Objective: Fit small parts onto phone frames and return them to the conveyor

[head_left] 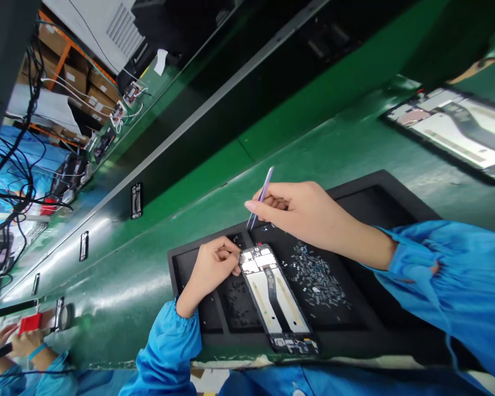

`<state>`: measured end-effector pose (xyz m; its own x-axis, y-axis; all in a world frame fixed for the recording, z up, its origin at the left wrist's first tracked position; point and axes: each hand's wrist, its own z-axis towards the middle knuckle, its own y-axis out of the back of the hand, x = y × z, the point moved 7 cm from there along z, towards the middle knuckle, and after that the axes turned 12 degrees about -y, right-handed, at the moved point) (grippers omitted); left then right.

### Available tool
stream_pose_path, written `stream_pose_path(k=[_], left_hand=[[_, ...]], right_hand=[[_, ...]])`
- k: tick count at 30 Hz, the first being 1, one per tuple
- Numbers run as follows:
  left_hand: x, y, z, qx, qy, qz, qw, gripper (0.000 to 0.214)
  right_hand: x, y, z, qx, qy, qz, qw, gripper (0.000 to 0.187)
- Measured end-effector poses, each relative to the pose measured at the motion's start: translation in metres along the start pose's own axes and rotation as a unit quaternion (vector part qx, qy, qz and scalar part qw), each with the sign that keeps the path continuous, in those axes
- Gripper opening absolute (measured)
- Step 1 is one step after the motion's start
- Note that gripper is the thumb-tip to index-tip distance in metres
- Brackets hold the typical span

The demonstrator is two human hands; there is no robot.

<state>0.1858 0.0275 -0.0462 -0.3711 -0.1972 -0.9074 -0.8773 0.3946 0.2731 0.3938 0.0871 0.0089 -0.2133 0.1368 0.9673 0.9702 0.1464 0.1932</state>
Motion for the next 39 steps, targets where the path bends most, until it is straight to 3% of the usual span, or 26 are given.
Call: stream_pose_path(k=[8,17,29,32,35,37,39], left_hand=[[0.007,-0.007,0.004,0.014,0.036,-0.023,0.999,0.013],[0.018,-0.002,0.005,0.029,0.090,-0.015,0.995,0.024],[0.015,0.002,0.007,0.000,0.070,0.044,0.997,0.028],[-0.002,0.011,-0.013,-0.072,0.040,0.085,0.993,0.030],[-0.022,0.005,-0.056,-0.198,-0.004,0.147,0.969,0.033],[-0.029,-0.019,-0.086,-0.246,-0.035,0.190,0.950,0.041],[-0.028,-0.057,-0.104,-0.242,-0.064,0.258,0.933,0.069]], right_hand=[[-0.001,0.002,0.002,0.011,0.003,-0.005,1.000,0.030],[-0.004,0.008,0.008,0.001,0.011,-0.023,1.000,0.029],[-0.009,0.011,0.014,0.012,0.002,-0.020,1.000,0.030],[-0.012,0.013,0.016,0.007,-0.006,0.013,1.000,0.029],[-0.016,0.016,0.018,-0.011,-0.010,0.038,0.999,0.030],[-0.018,0.016,0.020,-0.021,-0.013,0.055,0.998,0.029],[-0.020,0.017,0.021,-0.027,-0.014,0.073,0.997,0.029]])
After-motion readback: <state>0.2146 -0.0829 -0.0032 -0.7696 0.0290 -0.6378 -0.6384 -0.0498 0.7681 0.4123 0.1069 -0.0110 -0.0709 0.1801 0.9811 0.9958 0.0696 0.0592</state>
